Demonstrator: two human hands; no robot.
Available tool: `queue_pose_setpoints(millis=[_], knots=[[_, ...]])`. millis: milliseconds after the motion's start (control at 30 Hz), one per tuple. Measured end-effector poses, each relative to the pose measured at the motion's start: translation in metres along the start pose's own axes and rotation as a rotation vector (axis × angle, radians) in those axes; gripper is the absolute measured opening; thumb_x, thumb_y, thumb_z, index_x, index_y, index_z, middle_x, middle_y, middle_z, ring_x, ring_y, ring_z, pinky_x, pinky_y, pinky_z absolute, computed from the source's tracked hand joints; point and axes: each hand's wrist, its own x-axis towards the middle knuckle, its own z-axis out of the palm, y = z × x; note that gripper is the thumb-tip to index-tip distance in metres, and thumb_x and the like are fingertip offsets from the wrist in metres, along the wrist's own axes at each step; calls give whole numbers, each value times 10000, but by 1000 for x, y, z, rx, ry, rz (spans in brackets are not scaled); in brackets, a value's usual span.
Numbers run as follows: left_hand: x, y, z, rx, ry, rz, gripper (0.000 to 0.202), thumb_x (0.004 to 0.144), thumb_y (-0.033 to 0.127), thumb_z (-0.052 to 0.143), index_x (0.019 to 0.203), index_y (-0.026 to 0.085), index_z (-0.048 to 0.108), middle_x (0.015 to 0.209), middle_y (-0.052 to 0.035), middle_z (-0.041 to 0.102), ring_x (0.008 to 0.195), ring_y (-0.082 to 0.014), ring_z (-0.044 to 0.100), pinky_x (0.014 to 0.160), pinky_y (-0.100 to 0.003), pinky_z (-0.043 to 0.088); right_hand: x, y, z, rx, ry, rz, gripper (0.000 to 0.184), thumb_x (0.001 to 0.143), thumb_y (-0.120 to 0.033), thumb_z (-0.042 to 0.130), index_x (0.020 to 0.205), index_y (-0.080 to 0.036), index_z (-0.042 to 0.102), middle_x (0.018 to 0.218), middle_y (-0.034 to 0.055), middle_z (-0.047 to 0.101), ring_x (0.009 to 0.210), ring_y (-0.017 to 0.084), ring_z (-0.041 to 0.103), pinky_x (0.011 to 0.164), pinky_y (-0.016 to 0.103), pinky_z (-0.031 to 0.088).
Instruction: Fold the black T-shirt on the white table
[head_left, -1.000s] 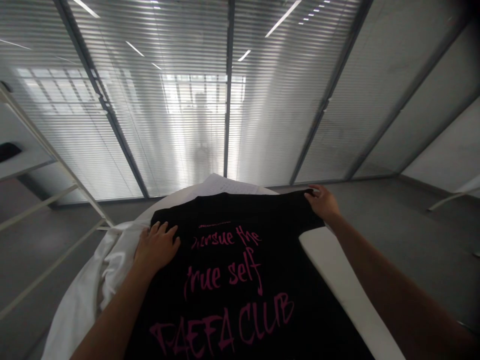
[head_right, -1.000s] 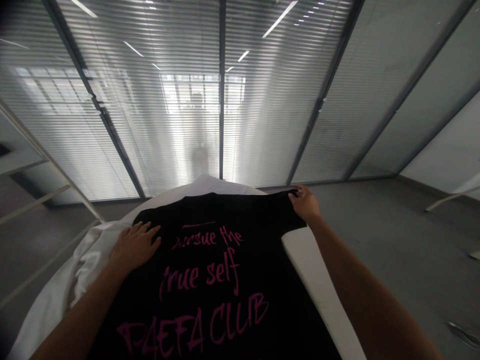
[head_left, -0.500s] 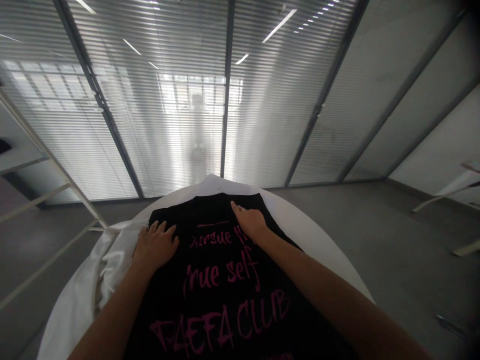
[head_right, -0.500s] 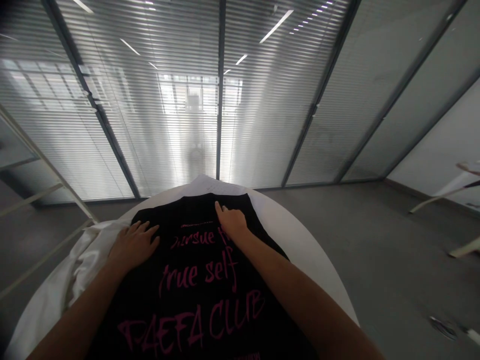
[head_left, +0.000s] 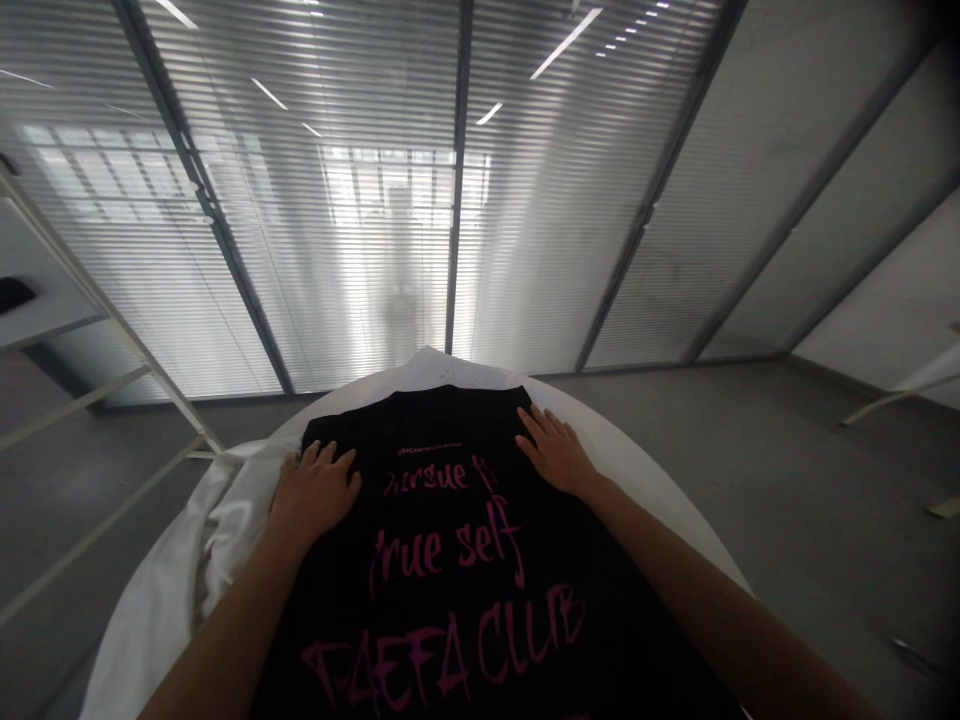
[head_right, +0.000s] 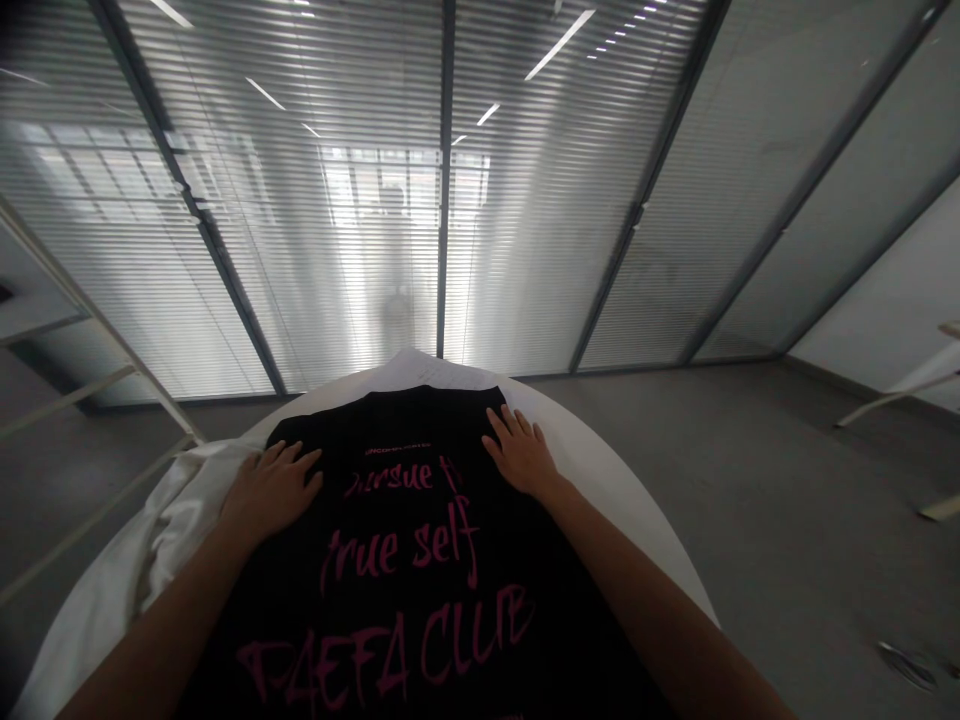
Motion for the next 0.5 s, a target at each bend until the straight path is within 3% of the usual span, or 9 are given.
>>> queue_pose_setpoints(millis=[133, 267, 400, 500], knots=[[0, 1, 0, -17, -6, -10, 510, 888, 452, 410, 1327, 255, 578, 1416, -139, 504, 1348, -363, 359, 1068, -564, 242, -9, 10, 27, 40, -179, -42, 559, 964, -542, 310, 1473, -313, 351, 1565, 69, 263, 1442, 305, 210, 1119, 579, 186], [-1, 2, -2, -11, -7, -15, 504, 896, 453, 397, 1324, 257, 576, 1418, -134, 501, 1353, -353, 357, 1067, -552, 250, -11, 15, 22, 144, -147, -29, 524, 967, -501, 335, 1447, -303, 399, 1555, 61, 289, 1433, 281, 242, 1134, 556, 180], [-2, 3, -3, 13, -7, -10, 504, 901, 462, 383, 1316, 256, 581, 1410, -137, 508, 1341, -354, 375, 1056, -543, 270, -12, 34, 7, 175, -21, 209, 472, 926, -385, 428, 1349, -200, 525, 1399, 121, 503, 1298, 283, 445, 1084, 466, 324], [-2, 3, -3, 4, -9, -12, 499, 899, 463, 385, 1305, 255, 588, 1412, -139, 506, 1338, -357, 376, 1055, -546, 270, -15, 50, 1, 178, -73, 383, 420, 876, -354, 490, 1216, -145, 621, 1211, 165, 628, 1160, 290, 561, 1005, 413, 405]])
